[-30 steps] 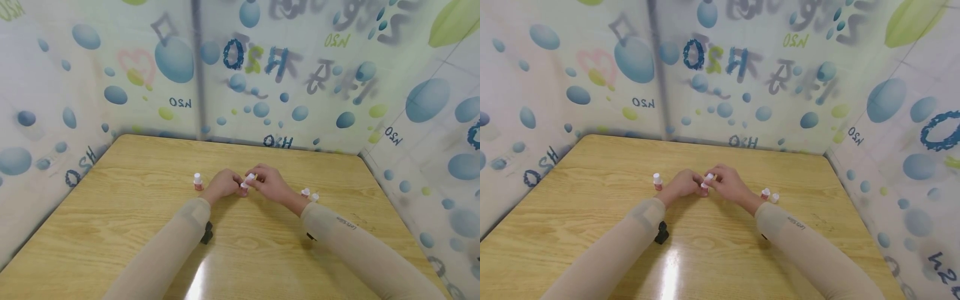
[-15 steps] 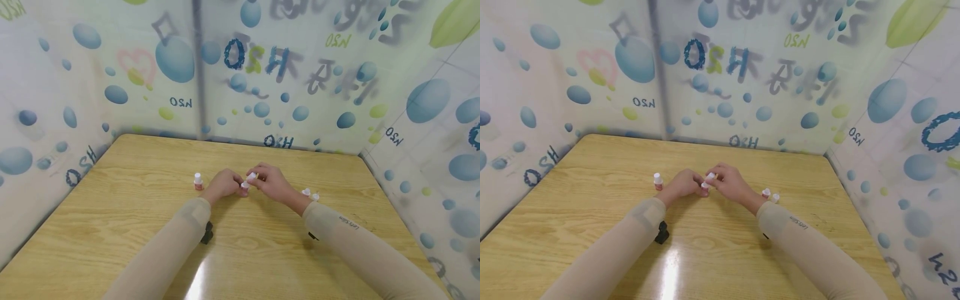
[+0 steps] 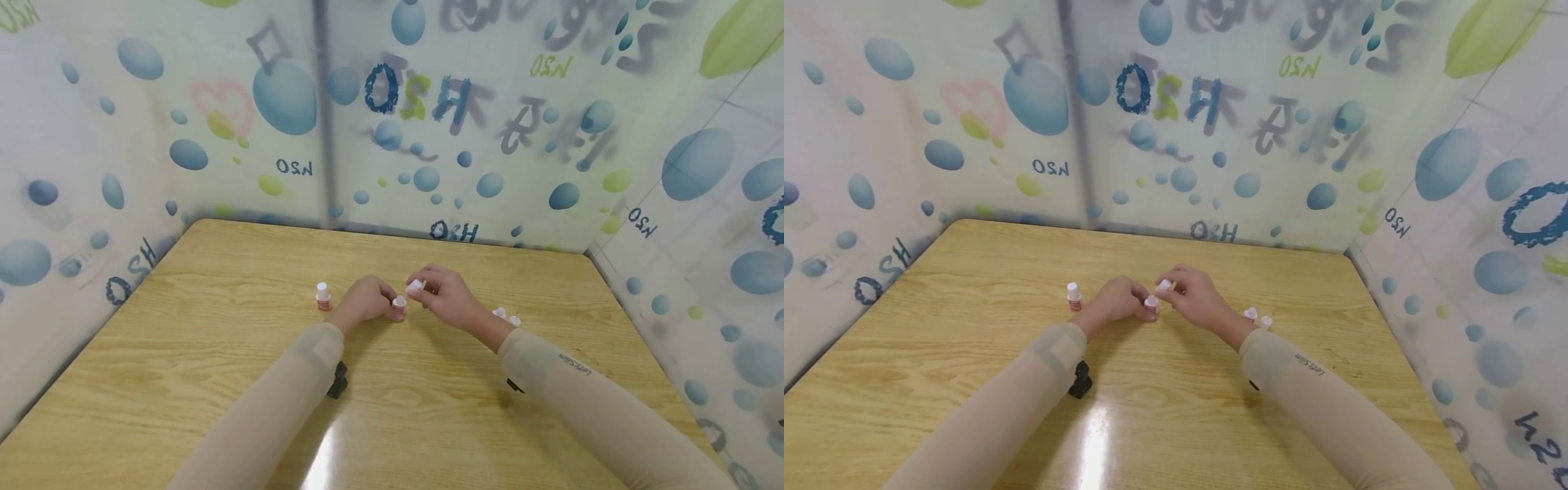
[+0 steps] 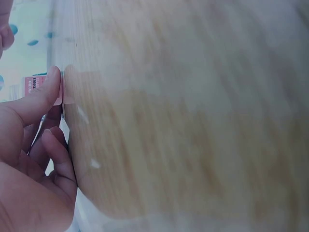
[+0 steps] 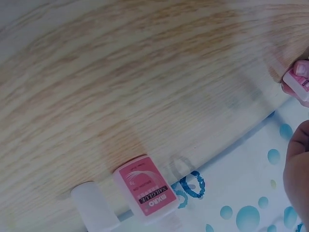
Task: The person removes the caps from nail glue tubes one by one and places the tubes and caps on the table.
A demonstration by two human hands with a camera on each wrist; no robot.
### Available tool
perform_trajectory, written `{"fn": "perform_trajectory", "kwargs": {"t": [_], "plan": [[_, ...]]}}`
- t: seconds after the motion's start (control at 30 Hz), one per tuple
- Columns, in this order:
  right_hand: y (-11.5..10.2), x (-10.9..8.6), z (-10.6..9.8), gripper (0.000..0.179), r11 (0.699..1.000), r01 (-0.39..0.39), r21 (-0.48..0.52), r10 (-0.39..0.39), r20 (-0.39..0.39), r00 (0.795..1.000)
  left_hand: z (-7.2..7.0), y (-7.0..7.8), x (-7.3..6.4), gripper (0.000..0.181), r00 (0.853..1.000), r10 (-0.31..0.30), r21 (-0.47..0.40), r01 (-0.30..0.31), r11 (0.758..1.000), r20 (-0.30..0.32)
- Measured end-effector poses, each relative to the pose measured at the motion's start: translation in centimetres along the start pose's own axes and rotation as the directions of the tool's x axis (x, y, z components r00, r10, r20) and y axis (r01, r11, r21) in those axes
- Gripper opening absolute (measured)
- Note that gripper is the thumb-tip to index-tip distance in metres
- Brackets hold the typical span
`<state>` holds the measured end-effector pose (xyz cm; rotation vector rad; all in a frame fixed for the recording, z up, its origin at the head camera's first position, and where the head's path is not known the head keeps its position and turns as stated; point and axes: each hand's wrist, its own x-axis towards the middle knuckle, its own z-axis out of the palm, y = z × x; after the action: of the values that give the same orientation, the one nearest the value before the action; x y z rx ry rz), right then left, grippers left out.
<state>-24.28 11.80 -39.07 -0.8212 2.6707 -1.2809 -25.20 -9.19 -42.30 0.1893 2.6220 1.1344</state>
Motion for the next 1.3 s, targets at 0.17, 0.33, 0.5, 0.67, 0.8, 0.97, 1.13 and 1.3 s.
{"fn": "perform_trajectory", "kwargs": {"t": [0.17,0.33,0.5,0.67,0.8,0.97,1.13,1.3], "plan": [[0.3,-0.1,0.0,0.022,1.0,0.006,0.011,-0.006,-0.018,1.0,0.0,0.1,-0.1,0.02,1.0,-0.002,-0.005,0.002,1.0,-0.004],[0.2,-0.4,-0.3,0.017,0.999,0.013,0.033,-0.012,-0.04,0.999,0.0,0.1,-0.1,0.02,1.0,-0.009,-0.006,0.009,1.0,-0.005],[-0.1,-0.6,-0.6,0.017,1.0,0.004,0.03,-0.002,-0.06,0.998,0.1,0.0,0.1,0.023,1.0,-0.014,0.001,0.014,1.0,-0.009],[0.1,-0.8,-0.8,0.02,0.996,-0.031,0.08,0.037,-0.08,0.996,0.2,-0.2,0.3,0.024,1.0,-0.009,0.01,0.009,1.0,-0.012],[0.3,-0.9,-0.9,0.022,0.986,-0.093,0.139,0.106,-0.083,0.991,0.1,-0.2,0.2,0.024,1.0,-0.006,0.009,0.006,1.0,-0.01],[0.5,-0.9,-1.0,0.021,0.973,-0.159,0.166,0.174,-0.079,0.982,0.1,-0.1,0.2,0.025,1.0,-0.011,0.002,0.011,1.0,-0.005],[0.7,-0.9,-1.2,0.031,0.972,-0.147,0.184,0.162,-0.07,0.984,0.0,-0.1,0.2,0.028,1.0,-0.012,0.011,0.012,1.0,-0.003],[0.9,-1.0,-1.2,0.034,0.976,-0.119,0.179,0.133,-0.064,0.989,0.0,0.0,0.1,0.029,1.0,-0.013,0.005,0.013,1.0,-0.003]]}}
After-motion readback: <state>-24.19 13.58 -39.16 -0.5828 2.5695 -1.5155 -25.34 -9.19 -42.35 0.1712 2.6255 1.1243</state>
